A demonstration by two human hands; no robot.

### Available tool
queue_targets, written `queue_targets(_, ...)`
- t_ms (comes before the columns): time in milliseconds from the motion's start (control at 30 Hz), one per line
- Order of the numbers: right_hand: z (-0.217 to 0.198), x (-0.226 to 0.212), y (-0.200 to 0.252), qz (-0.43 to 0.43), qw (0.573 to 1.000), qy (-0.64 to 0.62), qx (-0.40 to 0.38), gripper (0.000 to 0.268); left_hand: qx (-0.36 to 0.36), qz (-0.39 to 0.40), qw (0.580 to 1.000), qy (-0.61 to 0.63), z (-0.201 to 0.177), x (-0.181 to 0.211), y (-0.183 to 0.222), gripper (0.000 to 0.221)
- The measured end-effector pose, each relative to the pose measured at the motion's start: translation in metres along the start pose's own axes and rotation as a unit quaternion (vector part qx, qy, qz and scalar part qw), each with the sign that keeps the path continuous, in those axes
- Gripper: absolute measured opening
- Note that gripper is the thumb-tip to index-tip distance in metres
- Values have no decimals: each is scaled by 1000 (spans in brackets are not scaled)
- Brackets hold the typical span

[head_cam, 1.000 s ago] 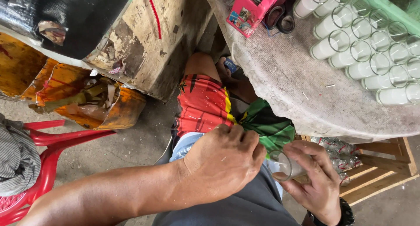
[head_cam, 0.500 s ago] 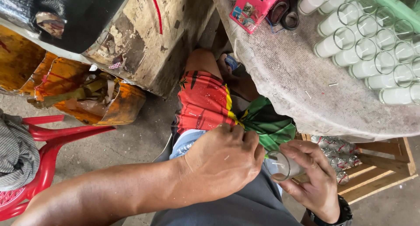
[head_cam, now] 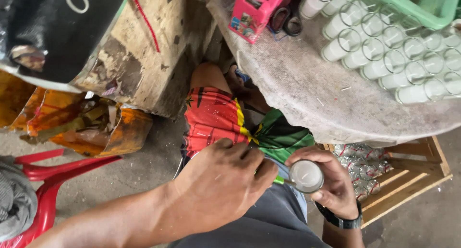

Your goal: The person is preparing small glass jars for candle making by scraping the inside of each jar with a small tool to remove any debris or residue.

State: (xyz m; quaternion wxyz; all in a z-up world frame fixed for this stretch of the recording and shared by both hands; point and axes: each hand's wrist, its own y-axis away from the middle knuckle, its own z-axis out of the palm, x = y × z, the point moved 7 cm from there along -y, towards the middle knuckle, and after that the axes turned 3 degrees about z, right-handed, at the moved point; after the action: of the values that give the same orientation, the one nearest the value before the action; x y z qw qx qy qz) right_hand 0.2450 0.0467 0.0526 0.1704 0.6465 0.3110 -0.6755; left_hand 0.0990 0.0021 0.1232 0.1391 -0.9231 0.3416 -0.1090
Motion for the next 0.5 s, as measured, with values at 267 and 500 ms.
queue_targets(267,-1,18,3,27,969,-244,21,56,10,-9,998,61,-15,-12,-2,18)
queue_targets(500,5,8,-2,21,987,-158,-19,32,17,-57,998,1,-30,-32,5,18)
